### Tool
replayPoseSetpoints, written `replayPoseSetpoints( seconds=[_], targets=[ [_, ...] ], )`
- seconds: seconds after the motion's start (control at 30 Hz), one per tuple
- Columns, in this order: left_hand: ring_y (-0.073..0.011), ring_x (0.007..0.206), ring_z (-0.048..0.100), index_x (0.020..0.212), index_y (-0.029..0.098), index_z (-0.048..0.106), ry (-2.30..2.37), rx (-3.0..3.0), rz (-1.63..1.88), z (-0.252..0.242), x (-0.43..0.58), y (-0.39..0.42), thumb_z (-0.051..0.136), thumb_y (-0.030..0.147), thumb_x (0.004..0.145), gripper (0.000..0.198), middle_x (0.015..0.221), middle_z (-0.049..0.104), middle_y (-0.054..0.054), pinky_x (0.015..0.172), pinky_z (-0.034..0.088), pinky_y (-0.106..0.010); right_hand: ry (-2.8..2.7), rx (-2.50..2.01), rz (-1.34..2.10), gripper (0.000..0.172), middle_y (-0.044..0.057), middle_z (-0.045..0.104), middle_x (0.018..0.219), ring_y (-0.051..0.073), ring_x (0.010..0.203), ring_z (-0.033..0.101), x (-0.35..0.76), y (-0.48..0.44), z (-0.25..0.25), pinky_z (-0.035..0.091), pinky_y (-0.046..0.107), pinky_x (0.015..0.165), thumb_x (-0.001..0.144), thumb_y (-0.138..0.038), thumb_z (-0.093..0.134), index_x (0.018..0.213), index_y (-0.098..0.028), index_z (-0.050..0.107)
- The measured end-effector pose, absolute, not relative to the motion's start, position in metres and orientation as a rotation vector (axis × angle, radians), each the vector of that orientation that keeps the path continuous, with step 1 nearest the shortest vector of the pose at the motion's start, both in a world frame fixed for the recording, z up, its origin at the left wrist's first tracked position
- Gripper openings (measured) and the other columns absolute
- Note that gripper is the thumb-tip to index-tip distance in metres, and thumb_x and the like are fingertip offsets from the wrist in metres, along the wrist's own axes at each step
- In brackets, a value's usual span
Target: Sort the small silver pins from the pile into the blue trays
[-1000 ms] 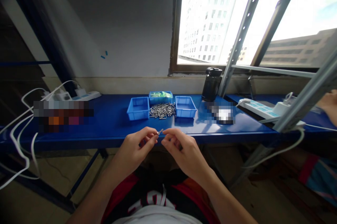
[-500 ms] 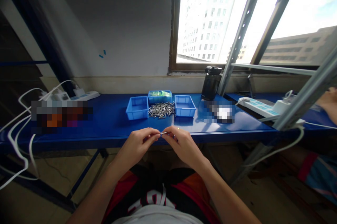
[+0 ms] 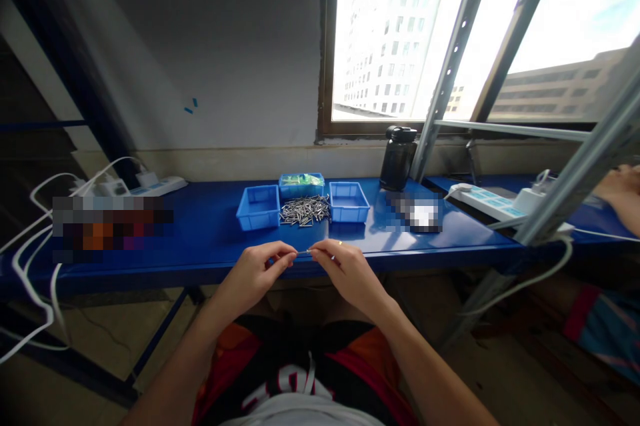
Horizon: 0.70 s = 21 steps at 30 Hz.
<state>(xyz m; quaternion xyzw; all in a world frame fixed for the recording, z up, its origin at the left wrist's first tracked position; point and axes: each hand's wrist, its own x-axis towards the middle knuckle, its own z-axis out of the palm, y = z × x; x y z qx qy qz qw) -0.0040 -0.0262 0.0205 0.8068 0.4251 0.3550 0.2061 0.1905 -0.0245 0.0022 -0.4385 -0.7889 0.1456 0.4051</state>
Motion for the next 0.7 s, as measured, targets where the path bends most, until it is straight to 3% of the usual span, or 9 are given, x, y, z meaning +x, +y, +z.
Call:
replayPoseSetpoints(
  seconds=[0.2, 0.37, 0.6, 0.7],
  targets=[
    [-0.0155, 0.072, 0.059, 0.085, 0.021, 0.065, 1.528, 2.386, 1.131, 0.03, -0.032, 0.012, 0.041, 0.036, 0.086, 0.028, 0.084, 0.067, -0.002, 0.068, 0.043, -0.025, -2.009, -1.235, 0.01, 0.021, 0.007, 0.064, 0.095, 0.021, 0.092, 0.056, 0.201, -0.006, -0.01, 0.044, 0.034, 0.08, 0.088, -0.03, 0.046, 0.097, -0.019, 0.062],
    [-0.0231, 0.092, 0.055, 0.089, 0.02, 0.065, 2.005, 2.546, 1.073, 0.037, -0.047, 0.059, 0.039, 0.03, 0.086, 0.028, 0.092, 0.066, -0.008, 0.08, 0.041, -0.031, -2.018, -1.368, -0.217, 0.023, 0.009, 0.064, 0.092, 0.023, 0.088, 0.056, 0.207, 0.01, -0.02, 0.044, 0.035, 0.078, 0.088, -0.03, 0.044, 0.091, -0.018, 0.064],
    [-0.0241, 0.093, 0.056, 0.091, 0.02, 0.064, 2.084, 2.472, 0.943, 0.032, -0.052, 0.082, 0.036, 0.029, 0.086, 0.029, 0.094, 0.065, -0.008, 0.082, 0.043, -0.033, -2.018, -1.439, -0.267, 0.023, 0.008, 0.064, 0.094, 0.022, 0.088, 0.055, 0.205, 0.009, -0.02, 0.042, 0.033, 0.077, 0.088, -0.029, 0.043, 0.089, -0.019, 0.064],
    [-0.0275, 0.101, 0.054, 0.105, 0.018, 0.06, 2.187, 2.272, 1.015, 0.03, -0.063, 0.087, 0.042, 0.034, 0.082, 0.033, 0.107, 0.061, -0.012, 0.085, 0.043, -0.036, -2.037, -1.409, -0.138, 0.021, 0.007, 0.064, 0.092, 0.021, 0.087, 0.056, 0.206, 0.01, -0.016, 0.043, 0.033, 0.076, 0.087, -0.028, 0.046, 0.089, -0.019, 0.064]
  ],
)
